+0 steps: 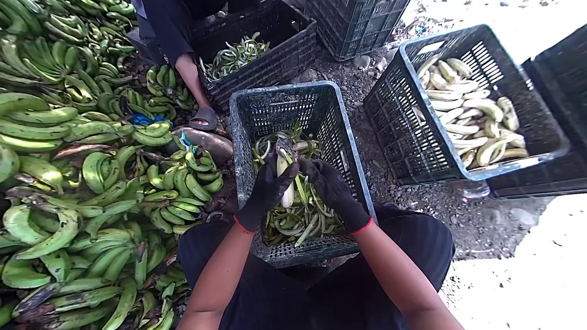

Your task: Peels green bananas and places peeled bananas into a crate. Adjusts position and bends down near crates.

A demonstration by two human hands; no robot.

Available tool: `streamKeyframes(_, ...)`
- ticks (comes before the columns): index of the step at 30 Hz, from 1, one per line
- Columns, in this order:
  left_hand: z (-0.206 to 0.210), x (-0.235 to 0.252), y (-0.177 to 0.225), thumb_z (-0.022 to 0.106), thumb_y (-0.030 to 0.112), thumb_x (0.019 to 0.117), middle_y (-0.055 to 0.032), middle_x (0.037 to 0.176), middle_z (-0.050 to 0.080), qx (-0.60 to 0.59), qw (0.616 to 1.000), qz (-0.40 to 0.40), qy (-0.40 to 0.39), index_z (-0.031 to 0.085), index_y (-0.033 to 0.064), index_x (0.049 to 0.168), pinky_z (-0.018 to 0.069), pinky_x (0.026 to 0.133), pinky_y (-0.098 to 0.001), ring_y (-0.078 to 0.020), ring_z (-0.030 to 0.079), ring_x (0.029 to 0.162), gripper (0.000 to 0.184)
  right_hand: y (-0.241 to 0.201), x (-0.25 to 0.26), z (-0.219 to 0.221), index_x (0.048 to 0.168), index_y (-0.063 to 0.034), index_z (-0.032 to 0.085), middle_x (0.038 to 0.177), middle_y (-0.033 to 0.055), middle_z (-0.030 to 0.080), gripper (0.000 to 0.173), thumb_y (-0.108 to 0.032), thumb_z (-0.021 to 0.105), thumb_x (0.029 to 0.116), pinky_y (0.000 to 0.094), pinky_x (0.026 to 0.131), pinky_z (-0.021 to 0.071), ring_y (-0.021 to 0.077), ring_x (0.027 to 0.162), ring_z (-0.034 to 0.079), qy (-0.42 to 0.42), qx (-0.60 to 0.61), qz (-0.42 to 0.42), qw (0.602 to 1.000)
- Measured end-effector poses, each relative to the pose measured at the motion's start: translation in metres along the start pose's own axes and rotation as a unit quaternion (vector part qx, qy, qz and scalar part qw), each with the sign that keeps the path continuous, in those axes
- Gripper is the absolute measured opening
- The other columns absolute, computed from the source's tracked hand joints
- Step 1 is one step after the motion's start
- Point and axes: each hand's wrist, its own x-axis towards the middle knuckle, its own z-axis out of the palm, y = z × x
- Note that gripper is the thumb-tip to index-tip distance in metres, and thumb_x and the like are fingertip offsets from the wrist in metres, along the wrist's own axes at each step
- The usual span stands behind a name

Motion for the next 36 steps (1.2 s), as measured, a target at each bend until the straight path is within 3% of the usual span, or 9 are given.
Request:
streamKeyframes(6,0.006,-0.005,0.002,0.062,0.025,0.0998,-0.0122,0.110,0.068,-0.002,0.994,-0.045,-0.104,0.029,0.0031,0.158,0.0577,0.081,-0.0305,-0.0110,0.067,0.086,0.071,0.005,-0.001,0.000,0.119,-0.0104,0.066,0.092,0.0105,0.065,0.061,-0.059,0.031,0.1060,0.0493,0.069,0.0501,0.0237,0.081,0.062,-0.002,0.033,-0.010,0.999)
streamKeyframes(11,-0.006,0.009,-0.015,0.036,0.035,0.1056,-0.0028,0.081,0.067,-0.324,0.943,-0.038,-0.067,0.051,0.0185,0.142,0.0553,0.054,-0.0240,-0.0098,0.062,0.059,0.042,0.006,-0.008,-0.006,0.108,-0.0178,0.064,0.083,0.0025,0.059,0.069,-0.078,0.033,0.0964,0.0367,0.057,0.0470,0.0141,0.068,0.056,0.036,0.050,-0.035,0.997)
streamKeyframes(14,-0.023,0.016,-0.025,0.028,0.038,0.1078,-0.0038,0.091,0.071,-0.451,0.890,-0.049,-0.048,0.061,0.0129,0.132,0.0573,0.057,-0.0233,-0.0086,0.066,0.066,0.047,0.016,0.003,-0.008,0.130,-0.0119,0.067,0.116,0.0168,0.067,0.075,-0.072,0.039,0.0961,0.0581,0.088,0.0520,0.0342,0.107,0.064,0.025,-0.118,-0.179,0.976)
streamKeyframes(21,-0.037,0.023,-0.031,0.023,0.039,0.1050,-0.0014,0.075,0.063,-0.539,0.826,-0.116,-0.113,0.059,0.0052,0.129,0.0493,0.046,-0.0185,-0.0069,0.056,0.050,0.054,0.022,0.001,-0.005,0.124,-0.0142,0.074,0.106,0.0211,0.068,0.091,-0.084,0.027,0.0885,0.0618,0.081,0.0463,0.0421,0.098,0.065,0.057,-0.220,-0.354,0.907)
streamKeyframes(25,-0.023,0.017,-0.017,0.025,0.031,0.1085,-0.0001,0.071,0.063,-0.349,0.932,-0.093,-0.016,0.059,0.0082,0.130,0.0527,0.048,-0.0197,-0.0055,0.059,0.053,0.046,0.016,-0.006,-0.007,0.124,-0.0167,0.074,0.112,0.0217,0.068,0.079,-0.079,0.040,0.0882,0.0658,0.081,0.0469,0.0449,0.103,0.064,0.038,-0.230,-0.263,0.936)
streamKeyframes(29,-0.010,0.006,-0.015,0.023,0.045,0.1099,0.0008,0.115,0.069,-0.210,0.976,-0.056,-0.016,0.056,0.0209,0.141,0.0567,0.070,-0.0254,-0.0062,0.065,0.083,0.051,0.016,-0.003,0.003,0.127,-0.0126,0.070,0.119,0.0202,0.066,0.065,-0.066,0.048,0.0965,0.0639,0.088,0.0488,0.0403,0.110,0.062,0.029,-0.132,-0.100,0.986)
streamKeyframes(32,0.001,0.006,-0.013,0.026,0.044,0.1106,0.0022,0.088,0.065,-0.200,0.977,-0.069,-0.003,0.060,0.0178,0.123,0.0546,0.060,-0.0225,-0.0047,0.061,0.067,0.044,0.020,0.000,0.003,0.119,-0.0099,0.066,0.097,0.0129,0.068,0.056,-0.058,0.044,0.1039,0.0547,0.076,0.0521,0.0279,0.086,0.065,0.000,-0.009,0.000,1.000)
streamKeyframes(34,0.000,0.005,-0.011,0.028,0.041,0.1112,-0.0001,0.092,0.063,-0.139,0.987,-0.078,0.000,0.059,0.0132,0.125,0.0553,0.071,-0.0267,-0.0067,0.062,0.078,0.044,0.020,0.002,0.000,0.119,-0.0055,0.064,0.094,0.0149,0.065,0.050,-0.050,0.043,0.1075,0.0545,0.075,0.0503,0.0290,0.083,0.062,-0.035,0.015,0.036,0.999)
streamKeyframes(36,-0.004,0.003,-0.008,0.027,0.037,0.1119,0.0022,0.076,0.062,-0.134,0.987,-0.085,-0.014,0.060,0.0123,0.118,0.0546,0.060,-0.0231,-0.0060,0.060,0.063,0.042,0.022,0.005,0.003,0.122,-0.0055,0.064,0.096,0.0145,0.066,0.048,-0.047,0.043,0.1082,0.0535,0.079,0.0514,0.0284,0.085,0.063,-0.041,0.016,0.047,0.998)
